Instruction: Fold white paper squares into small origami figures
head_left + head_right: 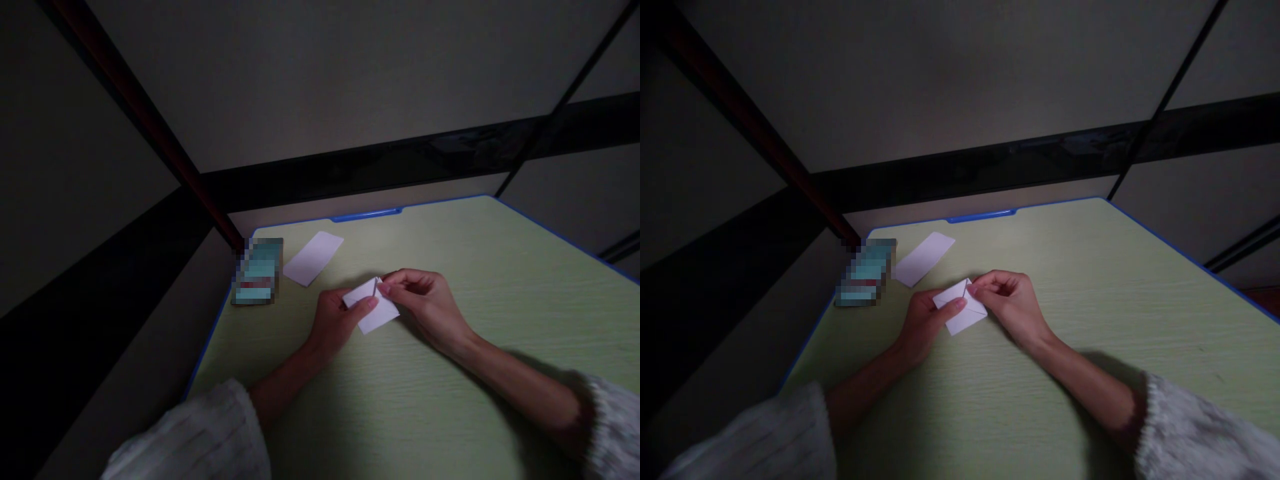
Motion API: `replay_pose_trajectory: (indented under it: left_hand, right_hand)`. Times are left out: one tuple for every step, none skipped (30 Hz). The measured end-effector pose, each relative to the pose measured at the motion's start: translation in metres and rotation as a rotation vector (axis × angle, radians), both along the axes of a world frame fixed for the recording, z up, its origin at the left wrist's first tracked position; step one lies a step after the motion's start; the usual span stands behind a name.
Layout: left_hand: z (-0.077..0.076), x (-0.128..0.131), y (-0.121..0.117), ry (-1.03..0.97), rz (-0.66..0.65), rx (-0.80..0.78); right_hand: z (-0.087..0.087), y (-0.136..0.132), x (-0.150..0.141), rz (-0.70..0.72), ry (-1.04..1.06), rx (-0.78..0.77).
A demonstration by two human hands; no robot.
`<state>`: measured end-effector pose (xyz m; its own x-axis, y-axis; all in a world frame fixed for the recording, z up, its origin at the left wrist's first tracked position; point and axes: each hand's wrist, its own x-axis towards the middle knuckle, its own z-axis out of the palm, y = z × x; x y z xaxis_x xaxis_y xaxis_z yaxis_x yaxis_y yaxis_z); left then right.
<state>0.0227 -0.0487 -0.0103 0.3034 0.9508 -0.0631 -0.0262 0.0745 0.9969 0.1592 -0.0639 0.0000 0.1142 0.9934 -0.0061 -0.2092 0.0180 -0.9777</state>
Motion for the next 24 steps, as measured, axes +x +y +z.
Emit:
replay_pose_trajectory:
  left_hand:
    - [0.0001,0.0001,0.0,0.004,0.0,0.002]
    - [0.0001,0.0003,-0.0001,0.004,0.002,0.003]
    - [0.0001,0.0005,-0.0002,0.005,0.004,0.003]
    - [0.0002,0.0006,-0.0004,0.007,0.005,0.005]
    - [0.0004,0.0008,-0.0006,0.01,0.008,0.005]
    - [0.0007,0.0009,-0.0008,0.013,0.009,0.004]
    - [0.001,0.001,-0.001,0.015,0.009,0.002]
    - [0.0014,0.001,-0.0012,0.016,0.008,-0.003]
    - [0.0016,0.0011,-0.0014,0.017,0.008,-0.009]
    - [0.0018,0.0011,-0.0015,0.017,0.01,-0.014]
    - [0.0019,0.0011,-0.0016,0.016,0.013,-0.017]
    - [0.0018,0.0011,-0.0016,0.014,0.012,-0.018]
    - [0.0017,0.0011,-0.0015,0.01,0.01,-0.017]
    - [0.0016,0.0012,-0.0014,0.006,0.008,-0.015]
    - [0.0015,0.0012,-0.0013,0.003,0.008,-0.014]
    - [0.0016,0.0013,-0.0011,0.005,0.008,-0.015]
    - [0.0017,0.0014,-0.001,0.01,0.012,-0.017]
    - [0.0021,0.0016,-0.001,0.017,0.018,-0.021]
    - [0.0025,0.0018,-0.0009,0.024,0.022,-0.022]
    - [0.003,0.002,-0.0009,0.032,0.02,-0.021]
    - [0.0034,0.0021,-0.0009,0.039,0.017,-0.016]
    - [0.0039,0.0023,-0.001,0.048,0.015,-0.008]
    - [0.0042,0.0024,-0.0011,0.056,0.014,0.001]
    - [0.0044,0.0025,-0.0011,0.065,0.014,0.01]
  right_hand:
    - [0.0001,0.0001,-0.0003,0.0,0.024,-0.01]
    - [0.0003,0.0002,-0.0008,-0.003,0.049,-0.022]
    - [0.0006,0.0003,-0.0013,-0.007,0.077,-0.034]
    - [0.0008,0.0003,-0.0019,-0.013,0.104,-0.047]
    - [0.001,0.0003,-0.0025,-0.019,0.129,-0.061]
    - [0.0011,0.0002,-0.0029,-0.023,0.149,-0.073]
    - [0.0012,0.0001,-0.0033,-0.026,0.164,-0.084]
    - [0.0012,-0.0001,-0.0036,-0.027,0.174,-0.092]
    - [0.0012,-0.0003,-0.0037,-0.028,0.179,-0.098]
    - [0.0011,-0.0005,-0.0036,-0.027,0.18,-0.101]
    - [0.0009,-0.0007,-0.0035,-0.026,0.179,-0.1]
    - [0.0006,-0.0009,-0.0034,-0.025,0.179,-0.096]
    - [0.0002,-0.0011,-0.0032,-0.023,0.179,-0.091]
    - [-0.0003,-0.0012,-0.003,-0.02,0.179,-0.085]
    - [-0.0008,-0.0013,-0.003,-0.017,0.18,-0.079]
    - [-0.0014,-0.0014,-0.003,-0.014,0.179,-0.073]
    - [-0.0019,-0.0014,-0.003,-0.01,0.175,-0.068]
    - [-0.0024,-0.0014,-0.0032,-0.007,0.17,-0.063]
    - [-0.0027,-0.0014,-0.0034,-0.007,0.164,-0.058]
    - [-0.003,-0.0013,-0.0037,-0.01,0.156,-0.053]
    - [-0.0031,-0.0011,-0.0041,-0.014,0.149,-0.05]
    - [-0.003,-0.0009,-0.0045,-0.018,0.142,-0.048]
    - [-0.0027,-0.0007,-0.0049,-0.022,0.139,-0.047]
    - [-0.0023,-0.0006,-0.0055,-0.023,0.141,-0.046]
